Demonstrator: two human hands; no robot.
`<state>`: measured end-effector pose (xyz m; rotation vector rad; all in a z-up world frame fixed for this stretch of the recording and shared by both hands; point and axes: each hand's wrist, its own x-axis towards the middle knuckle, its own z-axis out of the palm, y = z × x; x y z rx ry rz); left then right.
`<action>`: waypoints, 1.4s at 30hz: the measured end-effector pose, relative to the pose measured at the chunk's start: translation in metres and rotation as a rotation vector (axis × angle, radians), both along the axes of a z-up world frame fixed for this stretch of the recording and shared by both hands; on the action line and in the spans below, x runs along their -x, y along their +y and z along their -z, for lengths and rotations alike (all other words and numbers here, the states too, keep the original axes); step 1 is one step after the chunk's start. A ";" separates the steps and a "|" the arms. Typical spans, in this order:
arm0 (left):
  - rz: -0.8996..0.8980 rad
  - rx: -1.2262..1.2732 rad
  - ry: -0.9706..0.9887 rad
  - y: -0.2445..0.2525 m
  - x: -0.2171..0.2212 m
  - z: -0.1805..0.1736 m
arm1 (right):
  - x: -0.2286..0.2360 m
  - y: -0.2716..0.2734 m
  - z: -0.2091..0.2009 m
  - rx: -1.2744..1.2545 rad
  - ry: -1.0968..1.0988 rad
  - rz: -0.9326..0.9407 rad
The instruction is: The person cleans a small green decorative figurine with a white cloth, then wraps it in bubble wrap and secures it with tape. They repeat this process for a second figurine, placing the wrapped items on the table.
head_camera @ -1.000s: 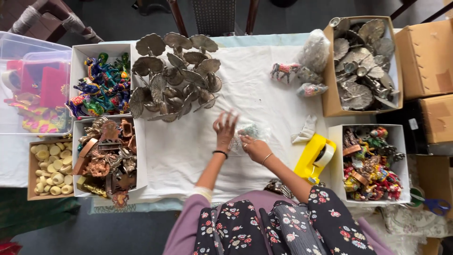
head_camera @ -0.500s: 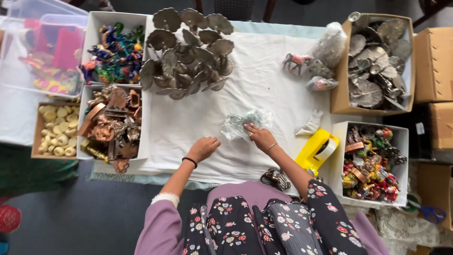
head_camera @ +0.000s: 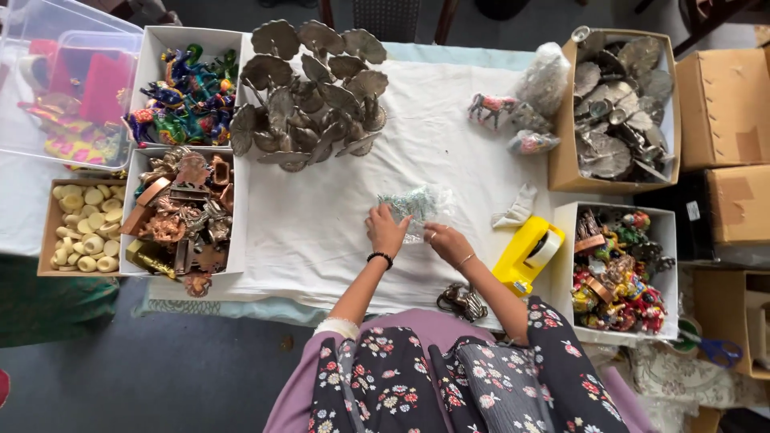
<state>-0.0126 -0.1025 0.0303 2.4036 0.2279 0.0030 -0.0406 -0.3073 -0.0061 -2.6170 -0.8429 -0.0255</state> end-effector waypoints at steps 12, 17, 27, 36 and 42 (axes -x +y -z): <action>-0.362 0.229 0.153 0.001 0.009 0.026 | -0.048 -0.015 -0.021 -0.485 0.508 0.789; -0.316 0.548 0.218 0.021 0.012 0.030 | -0.061 -0.036 0.001 -0.580 0.703 0.675; 0.177 0.940 0.319 0.057 0.007 0.026 | -0.079 -0.055 0.003 -0.869 0.982 0.413; 0.207 0.532 0.036 0.053 -0.002 -0.028 | -0.089 -0.046 -0.065 -0.506 0.773 0.167; 0.283 0.068 -0.343 0.045 0.001 -0.027 | -0.092 -0.051 -0.050 -0.232 0.173 0.063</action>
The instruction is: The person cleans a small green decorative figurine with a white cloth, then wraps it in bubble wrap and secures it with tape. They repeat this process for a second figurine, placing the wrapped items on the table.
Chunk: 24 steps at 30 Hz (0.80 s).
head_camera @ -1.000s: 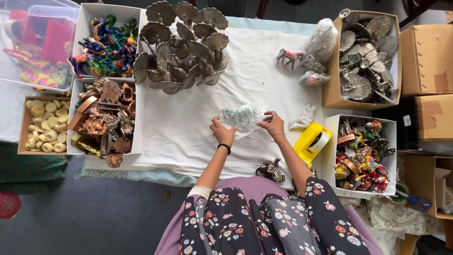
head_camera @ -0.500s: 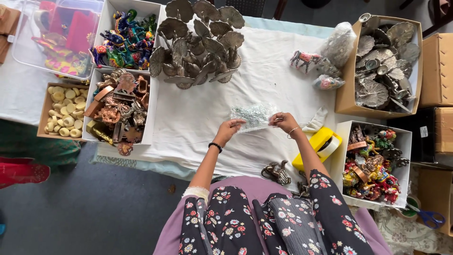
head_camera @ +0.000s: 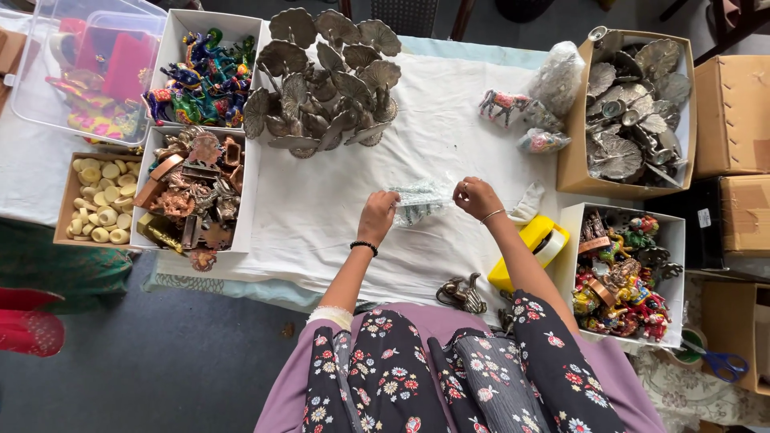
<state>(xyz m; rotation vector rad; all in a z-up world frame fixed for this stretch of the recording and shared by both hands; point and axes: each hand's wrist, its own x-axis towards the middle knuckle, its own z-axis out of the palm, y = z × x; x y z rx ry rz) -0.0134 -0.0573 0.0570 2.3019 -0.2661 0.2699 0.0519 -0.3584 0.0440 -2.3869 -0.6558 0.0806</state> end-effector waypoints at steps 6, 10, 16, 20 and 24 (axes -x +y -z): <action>-0.049 -0.452 -0.260 0.000 0.009 -0.004 | 0.013 0.017 -0.029 0.351 -0.532 -0.089; 0.045 -0.600 -0.407 0.006 0.028 0.035 | 0.021 0.012 -0.009 0.427 -0.623 -0.289; 0.303 -0.692 -0.330 0.020 0.064 0.064 | 0.023 -0.001 0.026 0.544 -0.512 -0.324; 0.354 -0.497 -0.433 0.005 0.048 0.036 | 0.031 -0.002 0.029 0.576 -0.447 -0.323; 0.315 -0.593 -0.390 -0.033 0.011 0.023 | 0.027 0.005 0.034 0.542 -0.520 -0.327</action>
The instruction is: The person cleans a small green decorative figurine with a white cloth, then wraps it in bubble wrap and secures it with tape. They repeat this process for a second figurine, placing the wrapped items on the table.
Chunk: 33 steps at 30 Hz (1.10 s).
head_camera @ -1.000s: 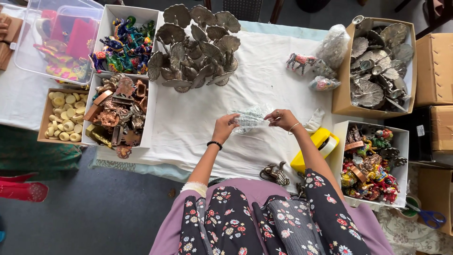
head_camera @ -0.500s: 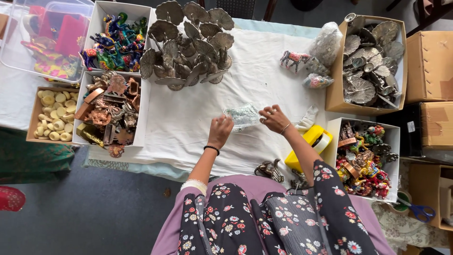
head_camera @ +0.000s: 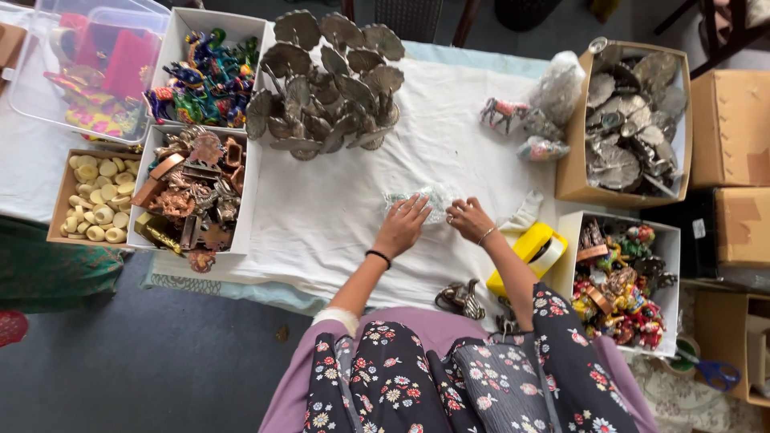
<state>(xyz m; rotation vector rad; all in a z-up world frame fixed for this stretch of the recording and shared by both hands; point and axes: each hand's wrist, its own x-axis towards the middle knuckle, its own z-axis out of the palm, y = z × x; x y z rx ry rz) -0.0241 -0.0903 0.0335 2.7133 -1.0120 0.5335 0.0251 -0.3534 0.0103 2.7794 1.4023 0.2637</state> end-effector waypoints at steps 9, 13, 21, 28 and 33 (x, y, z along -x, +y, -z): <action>-0.149 -0.367 0.253 -0.019 0.022 0.083 | 0.144 0.004 -0.087 -0.664 -0.082 0.619; -0.075 -0.374 0.208 -0.007 0.023 0.078 | 0.211 -0.022 -0.072 -0.706 -0.153 0.907; -0.014 -0.333 0.091 -0.005 0.016 0.074 | 0.259 -0.071 0.024 -1.050 0.250 1.555; 0.076 -0.379 0.328 -0.008 -0.026 0.031 | 0.239 -0.086 0.045 -1.316 0.250 1.427; 0.131 -0.219 0.164 -0.014 -0.044 0.012 | 0.236 -0.091 0.041 -1.784 0.606 1.330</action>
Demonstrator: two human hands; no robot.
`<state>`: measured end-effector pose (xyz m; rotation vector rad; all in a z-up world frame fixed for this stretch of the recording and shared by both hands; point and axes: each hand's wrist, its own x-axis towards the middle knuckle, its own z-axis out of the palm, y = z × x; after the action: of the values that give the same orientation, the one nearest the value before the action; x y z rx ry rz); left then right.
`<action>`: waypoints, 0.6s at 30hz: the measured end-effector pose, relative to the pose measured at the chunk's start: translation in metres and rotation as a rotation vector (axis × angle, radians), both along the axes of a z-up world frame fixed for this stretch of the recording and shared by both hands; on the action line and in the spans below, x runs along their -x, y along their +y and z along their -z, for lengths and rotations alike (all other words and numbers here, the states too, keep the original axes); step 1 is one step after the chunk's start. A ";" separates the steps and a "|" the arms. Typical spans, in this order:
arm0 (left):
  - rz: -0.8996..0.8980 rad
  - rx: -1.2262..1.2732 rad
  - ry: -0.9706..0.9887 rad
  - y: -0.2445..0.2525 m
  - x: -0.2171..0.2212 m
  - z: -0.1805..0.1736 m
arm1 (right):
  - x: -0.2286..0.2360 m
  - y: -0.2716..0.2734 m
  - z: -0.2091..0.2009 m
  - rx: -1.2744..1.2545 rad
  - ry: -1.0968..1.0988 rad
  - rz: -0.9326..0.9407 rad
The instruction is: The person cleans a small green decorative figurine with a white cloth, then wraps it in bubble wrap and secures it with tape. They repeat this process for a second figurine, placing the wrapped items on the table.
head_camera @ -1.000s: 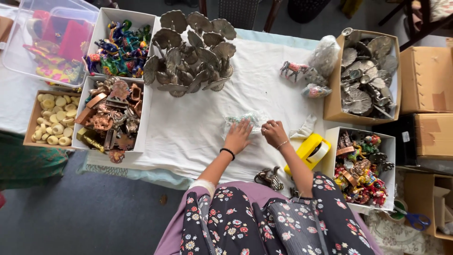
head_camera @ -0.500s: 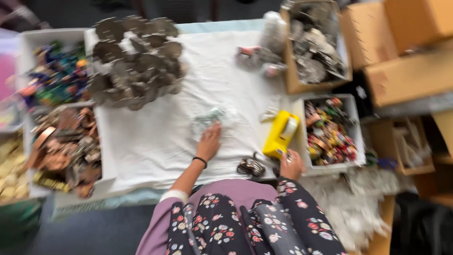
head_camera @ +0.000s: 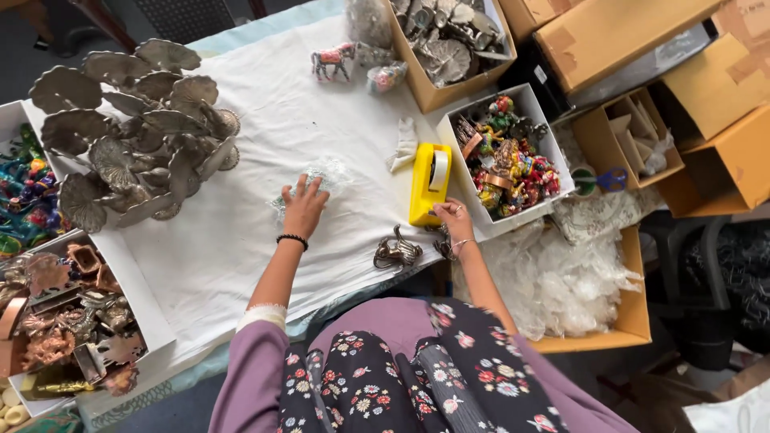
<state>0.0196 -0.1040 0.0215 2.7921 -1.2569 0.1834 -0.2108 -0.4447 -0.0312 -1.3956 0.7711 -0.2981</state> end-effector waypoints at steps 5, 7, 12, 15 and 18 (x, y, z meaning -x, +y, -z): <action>-0.037 -0.033 0.174 -0.007 -0.008 0.001 | 0.012 0.030 -0.072 -0.317 -0.039 0.075; -0.045 -0.032 0.226 -0.008 -0.010 0.004 | 0.019 0.034 -0.069 -0.371 -0.011 0.093; -0.085 -0.099 0.304 -0.007 -0.007 -0.003 | 0.030 0.035 -0.036 -0.114 0.103 0.080; -0.046 -0.175 0.271 -0.002 -0.009 0.003 | 0.033 0.035 -0.020 -0.218 0.206 0.102; -0.019 -0.262 0.278 0.001 -0.014 0.004 | 0.023 0.045 -0.040 -0.357 0.255 0.116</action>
<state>0.0340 -0.1032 0.0174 2.9072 -1.2659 -0.3836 -0.2334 -0.4002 0.0084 -1.0630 1.0622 -0.0650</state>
